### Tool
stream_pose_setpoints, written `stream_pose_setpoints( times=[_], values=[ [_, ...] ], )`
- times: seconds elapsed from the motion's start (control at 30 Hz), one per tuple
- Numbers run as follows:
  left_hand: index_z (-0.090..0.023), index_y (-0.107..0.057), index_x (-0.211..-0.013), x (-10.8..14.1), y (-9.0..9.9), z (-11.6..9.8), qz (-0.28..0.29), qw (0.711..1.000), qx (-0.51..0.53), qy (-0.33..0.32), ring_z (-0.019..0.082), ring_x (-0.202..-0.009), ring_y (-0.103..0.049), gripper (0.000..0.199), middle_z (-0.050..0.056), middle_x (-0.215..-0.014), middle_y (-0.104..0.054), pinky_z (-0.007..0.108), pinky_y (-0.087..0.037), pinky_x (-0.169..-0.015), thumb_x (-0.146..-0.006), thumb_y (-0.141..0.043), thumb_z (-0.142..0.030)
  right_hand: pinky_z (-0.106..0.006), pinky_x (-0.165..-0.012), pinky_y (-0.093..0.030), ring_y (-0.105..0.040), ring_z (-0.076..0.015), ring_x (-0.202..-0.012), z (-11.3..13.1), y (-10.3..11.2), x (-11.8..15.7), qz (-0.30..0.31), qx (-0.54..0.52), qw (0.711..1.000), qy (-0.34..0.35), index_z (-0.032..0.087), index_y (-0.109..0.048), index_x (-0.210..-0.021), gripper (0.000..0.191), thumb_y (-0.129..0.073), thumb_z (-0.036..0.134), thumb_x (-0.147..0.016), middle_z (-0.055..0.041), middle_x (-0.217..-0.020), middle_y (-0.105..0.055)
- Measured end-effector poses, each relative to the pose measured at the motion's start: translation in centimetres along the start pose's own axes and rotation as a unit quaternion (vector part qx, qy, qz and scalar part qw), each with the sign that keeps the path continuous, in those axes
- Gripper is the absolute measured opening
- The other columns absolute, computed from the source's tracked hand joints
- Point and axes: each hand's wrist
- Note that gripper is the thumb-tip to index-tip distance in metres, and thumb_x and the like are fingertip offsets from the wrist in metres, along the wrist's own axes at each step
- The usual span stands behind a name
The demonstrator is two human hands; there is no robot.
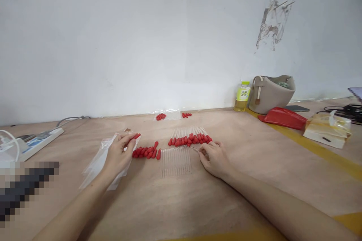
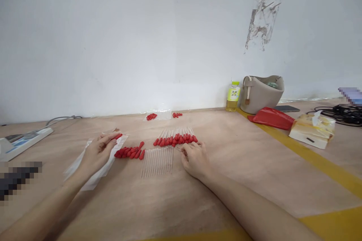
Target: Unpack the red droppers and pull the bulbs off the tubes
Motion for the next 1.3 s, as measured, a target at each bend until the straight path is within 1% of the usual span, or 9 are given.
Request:
stream_pose_setpoints(
  times=[0.13,0.37,0.53,0.6,0.77,0.97,1.13,1.23,1.3],
  values=[
    [-0.019,-0.059,-0.099,-0.9,0.4,2.8,0.052,0.991,0.031,0.117,0.016,-0.070,-0.059,0.037,0.005,-0.096,-0.063,0.028,-0.047,-0.065,-0.074,-0.048,-0.043,-0.035,-0.079,-0.027,-0.052,-0.0164,-0.071,0.1,-0.2,0.0,-0.006,0.023,0.999,0.043,0.020,-0.060,-0.074,0.014,-0.046,0.015,-0.076,-0.0016,-0.070,-0.065],
    [-0.019,-0.059,-0.090,-0.8,-1.4,6.1,0.073,0.991,-0.019,0.115,0.016,-0.070,-0.059,0.042,0.003,-0.081,-0.065,0.026,-0.046,-0.064,-0.069,-0.050,-0.053,-0.039,-0.084,-0.026,-0.052,-0.0180,-0.074,0.7,-0.2,0.2,0.026,0.011,0.997,0.066,0.022,-0.063,-0.078,0.017,-0.049,0.030,-0.080,-0.0031,-0.071,-0.065],
    [-0.018,-0.060,-0.081,-0.9,-1.7,6.6,0.154,0.979,-0.027,0.129,0.018,-0.072,-0.060,0.040,0.003,-0.079,-0.067,0.026,-0.043,-0.067,-0.071,-0.045,-0.054,-0.041,-0.086,-0.026,-0.053,-0.0187,-0.078,0.9,0.1,0.0,0.051,0.000,0.996,0.068,0.021,-0.063,-0.081,0.025,-0.053,0.044,-0.077,-0.0037,-0.077,-0.065],
    [-0.018,-0.061,-0.082,-1.0,-1.5,6.5,0.163,0.977,-0.037,0.130,0.020,-0.077,-0.060,0.043,0.003,-0.081,-0.067,0.027,-0.042,-0.069,-0.075,-0.039,-0.054,-0.042,-0.087,-0.026,-0.052,-0.0196,-0.082,0.9,0.1,0.0,0.062,-0.005,0.995,0.074,0.022,-0.063,-0.086,0.034,-0.055,0.051,-0.073,-0.0041,-0.082,-0.064],
    [-0.018,-0.061,-0.084,-1.0,-1.1,6.0,0.154,0.977,-0.070,0.126,0.022,-0.080,-0.059,0.046,0.004,-0.083,-0.067,0.026,-0.041,-0.068,-0.077,-0.032,-0.054,-0.046,-0.090,-0.025,-0.051,-0.0215,-0.088,0.7,0.0,0.1,0.090,-0.008,0.992,0.082,0.022,-0.062,-0.098,0.047,-0.054,0.059,-0.069,-0.0057,-0.090,-0.063],
    [-0.020,-0.060,-0.080,-0.8,-0.8,5.4,0.147,0.974,-0.146,0.090,0.021,-0.072,-0.058,0.040,0.004,-0.075,-0.064,0.026,-0.038,-0.062,-0.079,-0.030,-0.047,-0.047,-0.093,-0.024,-0.049,-0.0227,-0.094,0.5,0.5,0.1,0.108,-0.039,0.990,0.088,0.022,-0.052,-0.115,0.059,-0.053,0.060,-0.070,-0.0076,-0.101,-0.062],
    [-0.020,-0.058,-0.073,-0.6,-0.6,5.6,0.132,0.974,-0.176,0.056,0.019,-0.066,-0.055,0.035,0.003,-0.069,-0.062,0.025,-0.035,-0.057,-0.080,-0.032,-0.041,-0.046,-0.093,-0.025,-0.049,-0.0226,-0.096,0.5,0.9,0.1,0.114,-0.064,0.988,0.083,0.021,-0.048,-0.119,0.060,-0.055,0.056,-0.070,-0.0081,-0.106,-0.060],
    [-0.020,-0.058,-0.072,-0.4,-0.3,4.7,0.055,0.978,-0.201,-0.026,0.021,-0.075,-0.055,0.031,0.005,-0.075,-0.061,0.029,-0.038,-0.067,-0.081,-0.035,-0.038,-0.045,-0.093,-0.025,-0.051,-0.0208,-0.093,0.4,0.9,0.1,0.107,-0.080,0.988,0.072,0.020,-0.047,-0.120,0.059,-0.056,0.053,-0.072,-0.0066,-0.099,-0.062],
    [-0.020,-0.058,-0.072,-0.4,-0.3,3.2,-0.007,0.976,-0.195,-0.096,0.022,-0.086,-0.054,0.026,0.005,-0.081,-0.061,0.031,-0.037,-0.079,-0.080,-0.039,-0.036,-0.045,-0.094,-0.025,-0.052,-0.0198,-0.091,0.3,0.8,0.1,0.099,-0.086,0.989,0.064,0.021,-0.047,-0.119,0.056,-0.057,0.051,-0.072,-0.0049,-0.092,-0.063]
  ],
)
Point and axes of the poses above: each hand's wrist, its own x-axis away from the middle knuckle, its own y-axis out of the back of the hand, z = x × y
